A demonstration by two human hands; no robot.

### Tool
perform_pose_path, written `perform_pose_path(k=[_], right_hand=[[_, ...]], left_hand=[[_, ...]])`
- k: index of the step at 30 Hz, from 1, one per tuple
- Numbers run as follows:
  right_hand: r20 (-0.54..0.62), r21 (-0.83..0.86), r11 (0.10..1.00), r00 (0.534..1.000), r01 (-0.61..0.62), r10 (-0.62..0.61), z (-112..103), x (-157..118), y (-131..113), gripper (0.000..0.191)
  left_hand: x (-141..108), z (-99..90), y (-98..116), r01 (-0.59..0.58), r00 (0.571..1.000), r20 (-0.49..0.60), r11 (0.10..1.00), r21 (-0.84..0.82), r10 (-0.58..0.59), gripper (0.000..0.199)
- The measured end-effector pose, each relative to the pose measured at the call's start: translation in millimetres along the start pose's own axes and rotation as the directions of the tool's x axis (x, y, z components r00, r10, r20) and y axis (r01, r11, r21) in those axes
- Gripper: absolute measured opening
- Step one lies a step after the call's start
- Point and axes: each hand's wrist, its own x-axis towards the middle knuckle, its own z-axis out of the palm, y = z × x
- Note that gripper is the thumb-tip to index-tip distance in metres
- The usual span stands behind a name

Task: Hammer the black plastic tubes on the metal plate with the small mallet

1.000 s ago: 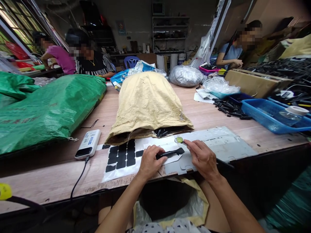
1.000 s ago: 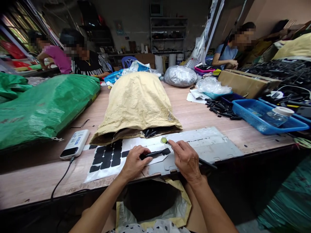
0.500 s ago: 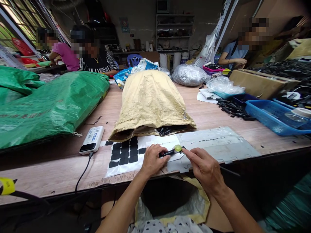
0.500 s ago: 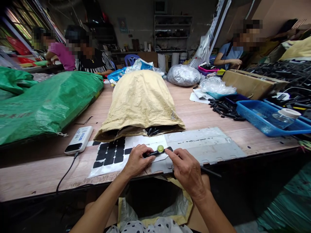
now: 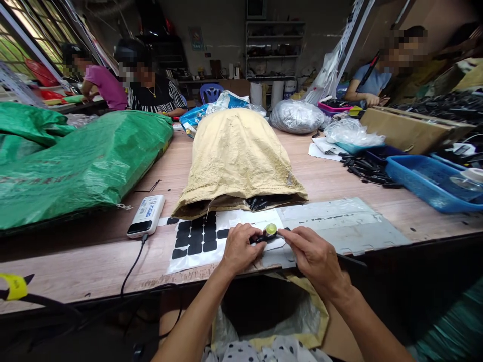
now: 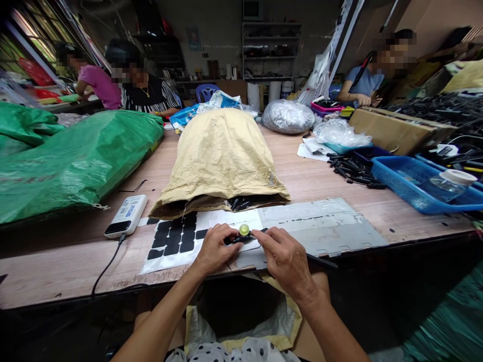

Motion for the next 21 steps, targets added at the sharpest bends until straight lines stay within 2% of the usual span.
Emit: perform_pose_path(k=[3,6,11,17,21], right_hand=[[-0.057,-0.033,0.999,0.998,-0.042,0.040,-4.9,8.6,16.2,0.032],[-0.065,-0.113,0.991,0.996,-0.068,0.061,-4.8,17.9,40.3,0.027],[-0.004,-0.183,0.982,0.999,-0.053,0.053,10.4,21.0,76.4,0.024],[0.028,-0.149,0.988,0.999,-0.036,0.040,19.7,16.9,86.9,0.024],[0.041,-0.141,0.989,0.998,-0.036,0.042,18.1,18.1,85.8,0.024]], left_hand=[[0.1,-0.3,1.1,0.000,1.000,0.005,1.000,0.012,0.000,0.012],[0.0,-0.4,1.6,-0.005,1.000,0.006,1.000,0.029,0.005,0.012],[-0.8,0.1,0.4,-0.012,1.000,0.020,0.999,0.039,0.011,0.013],[2.6,0.5,-1.8,-0.013,0.999,0.036,0.999,0.045,0.011,0.011],[-5.9,-9.3,10.6,-0.033,0.999,0.039,0.997,-0.066,0.035,0.011]])
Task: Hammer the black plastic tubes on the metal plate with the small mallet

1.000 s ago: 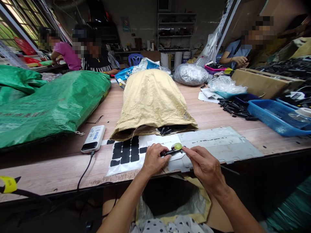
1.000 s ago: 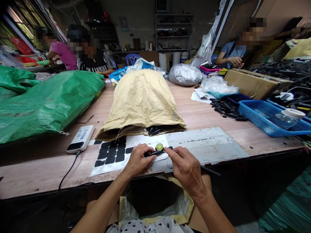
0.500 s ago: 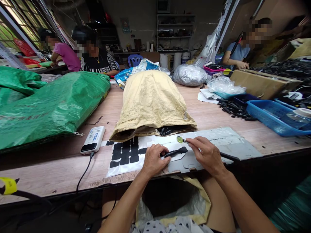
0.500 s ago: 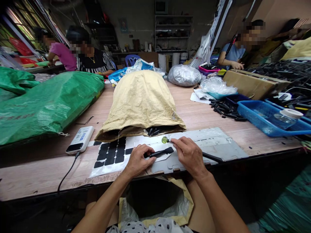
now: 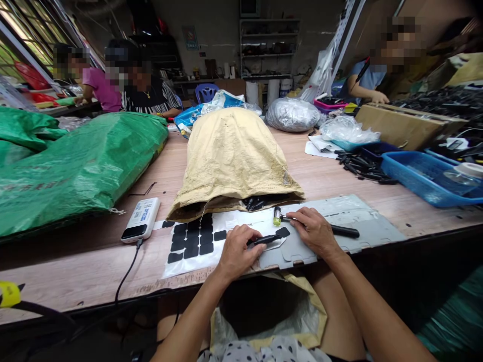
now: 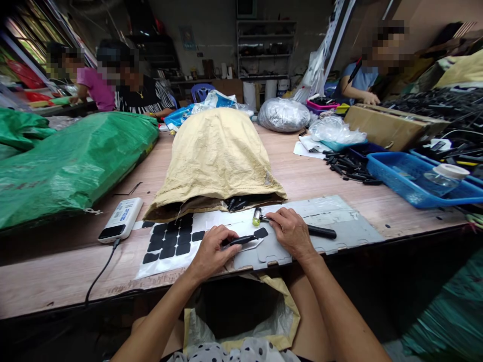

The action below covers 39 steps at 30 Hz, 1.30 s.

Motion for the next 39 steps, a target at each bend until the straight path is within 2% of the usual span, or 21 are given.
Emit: perform_pose_path(k=[2,3,4,6,8,11,14,17,19,21,24,26,27,28,29,30,31,32,33,35,39], right_hand=[[0.002,-0.009,1.000,1.000,-0.002,0.002,-0.1,-0.1,-0.1,0.025],[0.001,-0.015,1.000,1.000,-0.002,0.002,0.3,-0.4,0.1,0.025],[0.000,-0.021,1.000,1.000,-0.002,0.002,0.8,-0.8,0.5,0.025],[0.000,-0.034,0.999,1.000,-0.001,0.001,2.3,-1.7,1.4,0.025],[0.003,-0.043,0.999,1.000,-0.001,0.001,3.7,-2.5,2.1,0.025],[-0.001,-0.046,0.999,1.000,-0.004,0.004,4.8,-3.1,2.5,0.024],[-0.001,-0.043,0.999,1.000,-0.009,0.009,5.2,-3.4,2.4,0.023],[0.006,-0.043,0.999,1.000,-0.014,0.015,5.4,-3.5,2.6,0.023],[0.010,-0.045,0.999,1.000,-0.016,0.016,5.5,-3.5,2.6,0.023],[0.012,-0.052,0.999,1.000,-0.016,0.017,5.5,-3.6,2.2,0.023],[0.013,-0.060,0.998,1.000,-0.024,0.025,5.4,-3.9,0.9,0.023],[0.017,-0.061,0.998,0.999,-0.031,0.033,5.1,-4.2,-0.5,0.022],[0.017,-0.060,0.998,0.999,-0.035,0.036,4.8,-4.4,-1.3,0.022],[0.017,-0.058,0.998,0.999,-0.037,0.038,4.5,-4.4,-2.0,0.022],[0.015,-0.057,0.998,0.999,-0.040,0.041,4.1,-4.5,-2.6,0.022],[0.013,-0.054,0.998,0.999,-0.041,0.042,3.8,-4.4,-3.0,0.022],[0.010,-0.051,0.998,0.999,-0.041,0.041,3.4,-4.3,-3.3,0.022],[0.008,-0.045,0.998,0.999,-0.040,0.040,3.1,-4.2,-3.3,0.022],[0.007,-0.038,0.999,0.999,-0.038,0.038,2.9,-3.9,-3.1,0.022],[0.002,-0.021,0.999,0.999,-0.035,0.035,2.6,-3.5,-2.4,0.022],[-0.005,0.008,1.000,1.000,-0.031,0.031,2.5,-2.9,-1.1,0.021]], left_hand=[[-14.7,-6.6,14.2,0.008,0.997,0.080,0.994,-0.112,0.001,0.015],[-24.5,-8.9,21.4,0.020,0.987,0.159,0.987,-0.162,0.006,0.017],[-35.4,-9.7,27.6,0.036,0.966,0.256,0.979,-0.199,0.017,0.018],[-57.7,-4.6,33.1,0.064,0.898,0.438,0.975,-0.214,0.037,0.018],[-77.5,10.8,25.2,0.093,0.842,0.539,0.985,-0.142,-0.002,0.018],[-97.9,46.4,-8.8,0.210,0.804,0.553,0.974,0.081,-0.219,0.025],[-108.5,79.8,-47.9,0.375,0.727,0.508,0.887,0.270,-0.462,0.039],[-113.7,95.5,-67.8,0.418,0.677,0.493,0.837,0.353,-0.546,0.048],[-114.1,92.3,-64.9,0.372,0.683,0.528,0.862,0.344,-0.506,0.051],[-109.6,77.4,-49.1,0.283,0.696,0.593,0.914,0.290,-0.404,0.049],[-87.5,38.0,-10.2,0.110,0.701,0.696,0.988,0.111,-0.157,0.034],[-61.2,10.0,14.3,0.077,0.686,0.727,0.994,-0.083,0.008,0.030],[-45.2,-1.6,22.9,0.080,0.699,0.713,0.984,-0.160,0.059,0.027],[-27.8,-10.3,28.2,0.064,0.748,0.659,0.981,-0.185,0.075,0.026],[-9.6,-16.0,30.0,0.037,0.826,0.561,0.987,-0.155,0.057,0.025],[8.9,-18.6,28.7,0.024,0.908,0.419,0.997,-0.079,0.012,0.025],[26.9,-18.4,24.9,0.038,0.967,0.253,0.999,0.014,-0.040,0.025],[44.0,-16.1,19.6,0.070,0.992,0.100,0.992,0.102,-0.080,0.025],[59.5,-12.2,13.8,0.112,0.994,-0.015,0.978,0.177,-0.111,0.024],[84.0,-2.6,3.9,0.196,0.977,-0.139,0.938,0.285,-0.162,0.023],[105.5,14.4,-1.6,0.283,0.957,-0.175,0.865,0.414,-0.229,0.021]])
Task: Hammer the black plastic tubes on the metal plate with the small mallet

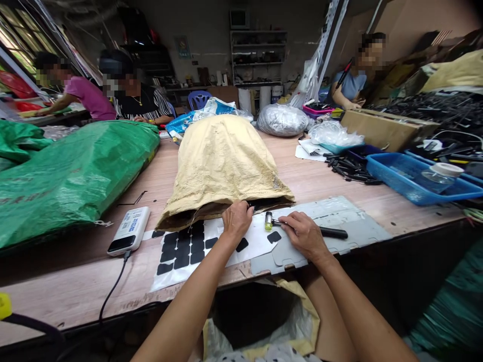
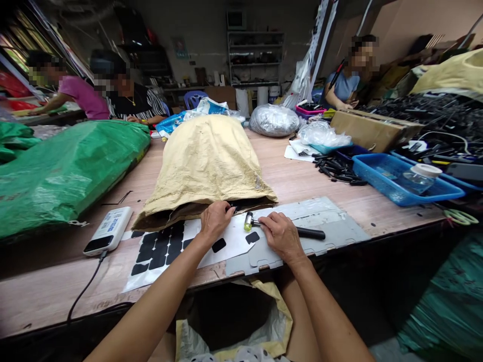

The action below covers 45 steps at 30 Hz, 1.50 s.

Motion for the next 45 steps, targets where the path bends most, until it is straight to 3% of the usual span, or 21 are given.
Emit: perform_pose_path(k=[5,10,15,18,24,32,35,41,45], right_hand=[[-0.010,0.005,1.000,1.000,-0.002,0.002,-0.2,0.0,0.2,0.020],[-0.010,-0.012,1.000,1.000,0.012,-0.012,-0.2,-1.3,0.3,0.021],[0.022,-0.081,0.996,0.999,0.038,-0.037,-0.6,-1.0,-2.6,0.027],[0.030,-0.114,0.992,0.998,0.052,-0.049,-1.8,0.3,-4.2,0.027],[-0.030,-0.096,0.994,0.998,0.060,-0.063,-12.3,-2.0,-11.3,0.035],[-0.121,0.244,0.966,0.991,0.079,-0.050,-42.7,-18.7,-46.9,0.045],[-0.118,0.235,0.968,0.991,0.094,-0.068,-45.9,-24.6,-52.9,0.048],[0.033,0.056,0.996,0.997,0.072,-0.074,-44.2,-29.4,-52.5,0.046],[-0.016,0.122,0.990,0.997,0.078,-0.076,-47.9,-23.6,-61.6,0.047]], left_hand=[[-7.4,3.3,0.6,-0.020,1.000,0.005,1.000,0.002,0.020,0.021],[-35.5,-16.4,-20.9,-0.109,0.993,-0.058,0.978,-0.179,0.100,0.013],[-74.7,-24.9,-38.5,-0.078,0.986,0.107,0.922,-0.379,0.127,0.014],[-87.1,-14.2,-35.9,-0.135,0.977,0.089,0.890,-0.436,0.191,0.014],[-88.2,2.3,-29.1,-0.248,0.962,0.018,0.895,-0.372,0.274,0.012],[-87.5,3.2,-30.8,-0.240,0.963,0.027,0.899,-0.366,0.268,0.013],[-87.3,3.5,-30.2,-0.238,0.963,0.028,0.895,-0.376,0.268,0.013],[-87.7,1.9,-31.0,-0.235,0.963,0.037,0.901,-0.365,0.266,0.014],[-87.7,1.1,-30.6,-0.228,0.963,0.052,0.901,-0.369,0.265,0.015]])
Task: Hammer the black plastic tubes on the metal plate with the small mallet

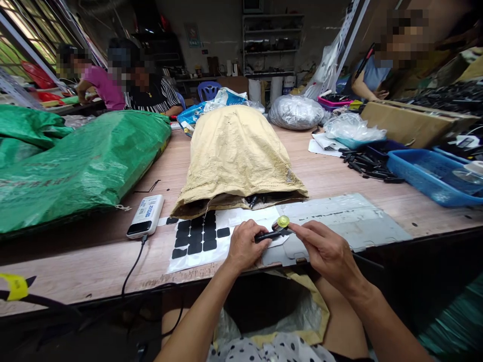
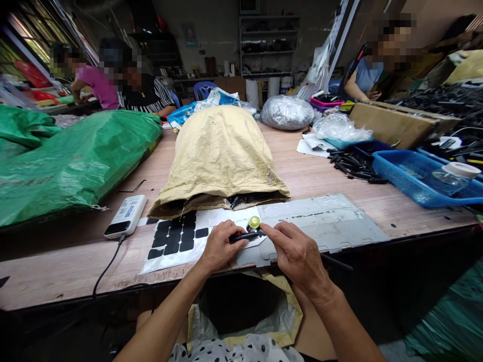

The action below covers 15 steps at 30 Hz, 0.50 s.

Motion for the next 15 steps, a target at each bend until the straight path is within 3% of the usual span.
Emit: perform_pose_path(k=[6,15], right_hand=[[0.105,-0.040,0.996,0.992,0.080,-0.076,7.6,4.1,-5.6,0.050],[0.000,-0.087,0.996,0.999,-0.036,0.036,14.4,18.0,37.3,0.033]], left_hand=[[-0.2,-0.3,0.9,0.010,1.000,-0.008,1.000,0.012,-0.010,0.015],[0.2,-1.2,2.3,0.014,1.000,-0.023,1.000,-0.008,-0.014,0.013]])
